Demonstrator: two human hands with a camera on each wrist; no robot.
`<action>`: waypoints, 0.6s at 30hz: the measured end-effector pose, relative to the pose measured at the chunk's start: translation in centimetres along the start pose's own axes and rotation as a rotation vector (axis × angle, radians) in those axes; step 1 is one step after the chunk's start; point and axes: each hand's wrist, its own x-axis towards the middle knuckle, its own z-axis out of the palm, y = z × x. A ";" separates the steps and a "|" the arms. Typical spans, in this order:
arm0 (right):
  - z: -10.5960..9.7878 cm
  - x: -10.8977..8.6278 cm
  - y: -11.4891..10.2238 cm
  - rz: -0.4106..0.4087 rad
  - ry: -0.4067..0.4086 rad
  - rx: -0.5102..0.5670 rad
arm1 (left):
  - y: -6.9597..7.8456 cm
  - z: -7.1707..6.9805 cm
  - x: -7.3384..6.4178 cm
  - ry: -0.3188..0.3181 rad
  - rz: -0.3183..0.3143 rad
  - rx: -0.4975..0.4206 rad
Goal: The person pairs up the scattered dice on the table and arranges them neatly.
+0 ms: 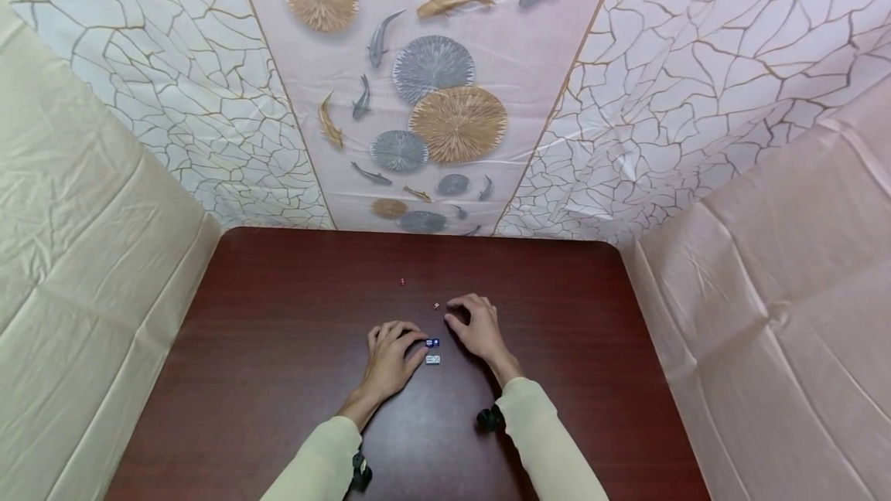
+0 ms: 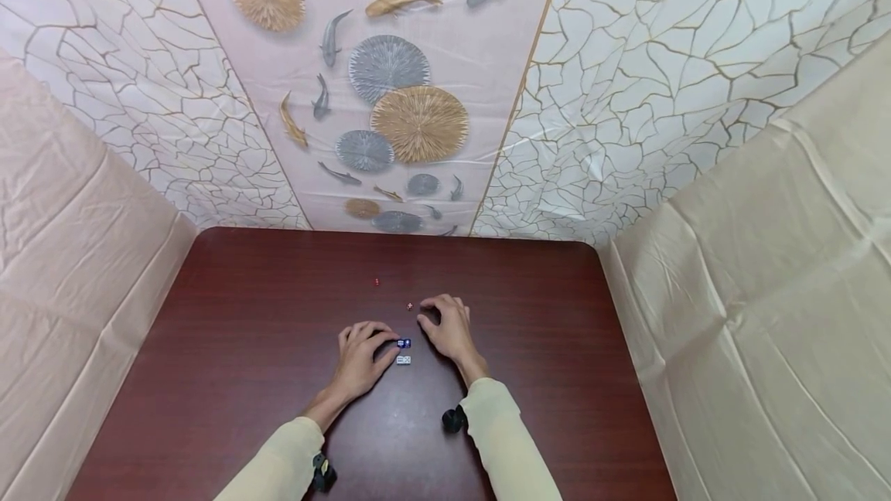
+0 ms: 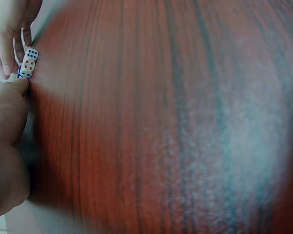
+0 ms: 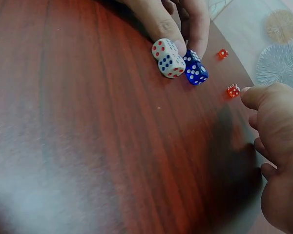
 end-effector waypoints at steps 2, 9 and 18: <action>-0.3 0.5 -0.6 0.048 -0.050 -0.025 | 0.0 0.0 0.0 0.000 -0.001 0.002; -0.3 1.7 -1.2 0.084 -0.121 -0.072 | -0.1 0.3 0.0 0.042 0.029 0.012; 0.2 2.5 -0.4 0.019 -0.153 -0.074 | -0.6 0.6 -0.1 0.059 0.051 0.025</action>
